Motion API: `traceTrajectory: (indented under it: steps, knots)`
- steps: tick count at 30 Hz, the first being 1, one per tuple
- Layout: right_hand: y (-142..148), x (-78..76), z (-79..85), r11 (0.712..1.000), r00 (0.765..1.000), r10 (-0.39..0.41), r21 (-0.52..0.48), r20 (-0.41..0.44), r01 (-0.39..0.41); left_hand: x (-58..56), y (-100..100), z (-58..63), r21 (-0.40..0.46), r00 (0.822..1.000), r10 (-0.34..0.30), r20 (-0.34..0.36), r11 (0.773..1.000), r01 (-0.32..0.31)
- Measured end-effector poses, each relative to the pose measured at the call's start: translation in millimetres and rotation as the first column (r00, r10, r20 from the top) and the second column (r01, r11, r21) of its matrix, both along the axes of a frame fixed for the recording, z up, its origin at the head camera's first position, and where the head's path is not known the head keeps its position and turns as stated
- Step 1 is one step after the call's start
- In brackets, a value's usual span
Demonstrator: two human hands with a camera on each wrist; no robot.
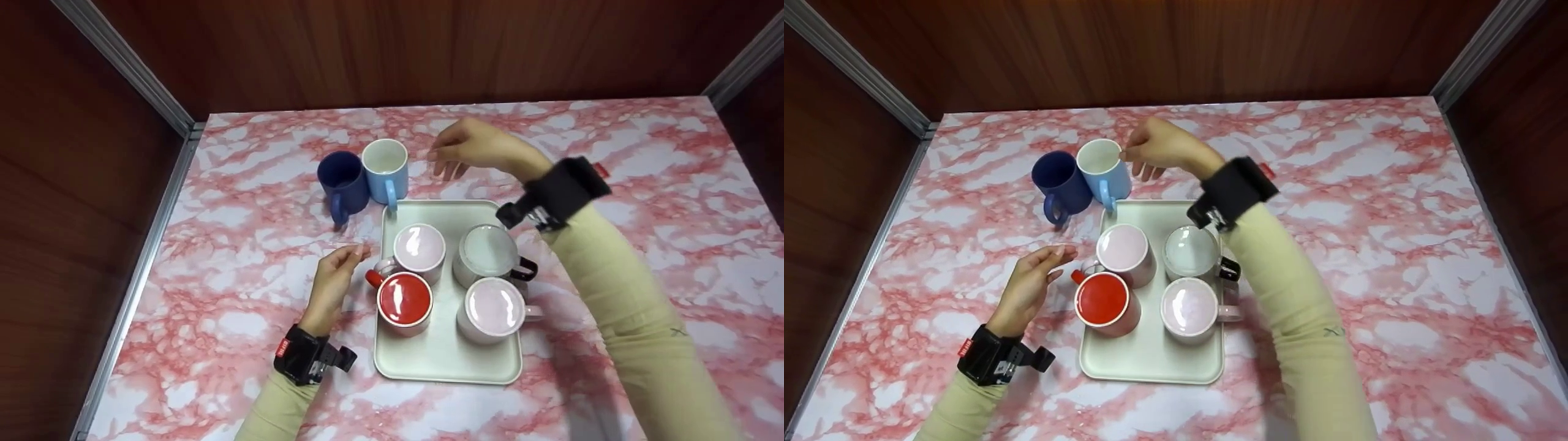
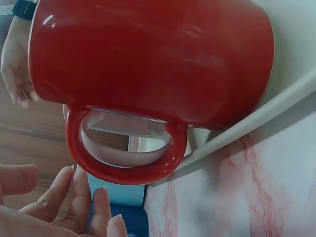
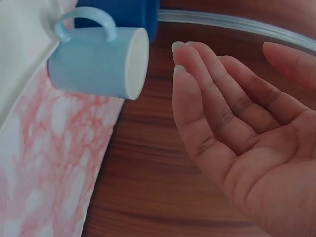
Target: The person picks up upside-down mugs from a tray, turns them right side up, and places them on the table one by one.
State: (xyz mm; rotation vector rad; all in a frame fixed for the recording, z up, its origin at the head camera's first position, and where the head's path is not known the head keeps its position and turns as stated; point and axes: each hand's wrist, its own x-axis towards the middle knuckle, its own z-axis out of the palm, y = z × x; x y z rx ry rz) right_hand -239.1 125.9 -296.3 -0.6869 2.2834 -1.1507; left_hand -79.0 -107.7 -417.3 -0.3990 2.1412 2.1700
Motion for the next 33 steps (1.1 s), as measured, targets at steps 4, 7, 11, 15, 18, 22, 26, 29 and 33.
traceTrajectory:
  steps: [4,7,11,15,18,22,26,29,33]
  knots:
    - [22,10.6,3.9,0.998,0.999,-0.018,-0.059,-0.051,0.015,-0.2,-1,-0.2,-0.007,1.0,-0.002,0.013,1.0,0.002]
    - [37,19.6,4.6,0.996,0.994,-0.031,-0.087,-0.107,0.022,0.0,-3,-0.9,-0.011,1.0,-0.004,0.017,1.0,0.005]
    - [55,32.7,3.6,0.994,0.988,-0.056,-0.098,-0.147,0.041,-0.4,-3,-1.9,-0.006,1.0,-0.001,0.014,1.0,0.001]
    - [70,45.2,-0.4,0.995,0.981,-0.046,-0.093,-0.189,0.029,-0.3,-2,-1.8,0.009,1.0,0.007,0.006,1.0,-0.007]
    - [81,53.6,-4.9,0.997,0.968,-0.035,-0.076,-0.247,0.016,-0.1,-2,-1.7,0.018,1.0,0.011,0.001,1.0,-0.011]
    - [91,64.2,-13.1,0.997,0.957,-0.073,-0.055,-0.282,0.06,-0.3,-3,-2.1,0.026,1.0,0.015,-0.01,1.0,-0.015]
    - [101,74.7,-24.3,0.994,0.957,-0.111,-0.049,-0.27,0.102,-0.7,-4,-2.2,0.028,0.999,0.03,-0.015,0.999,-0.03]
    - [107,81.2,-33.0,0.992,0.958,-0.127,-0.046,-0.256,0.119,-1.0,-6,-1.6,0.004,0.999,0.043,-0.001,0.999,-0.043]
    - [115,88.0,-44.7,0.989,0.962,-0.149,-0.029,-0.229,0.146,-1.4,-11,-1.4,-0.017,0.998,0.067,0.018,0.998,-0.066]
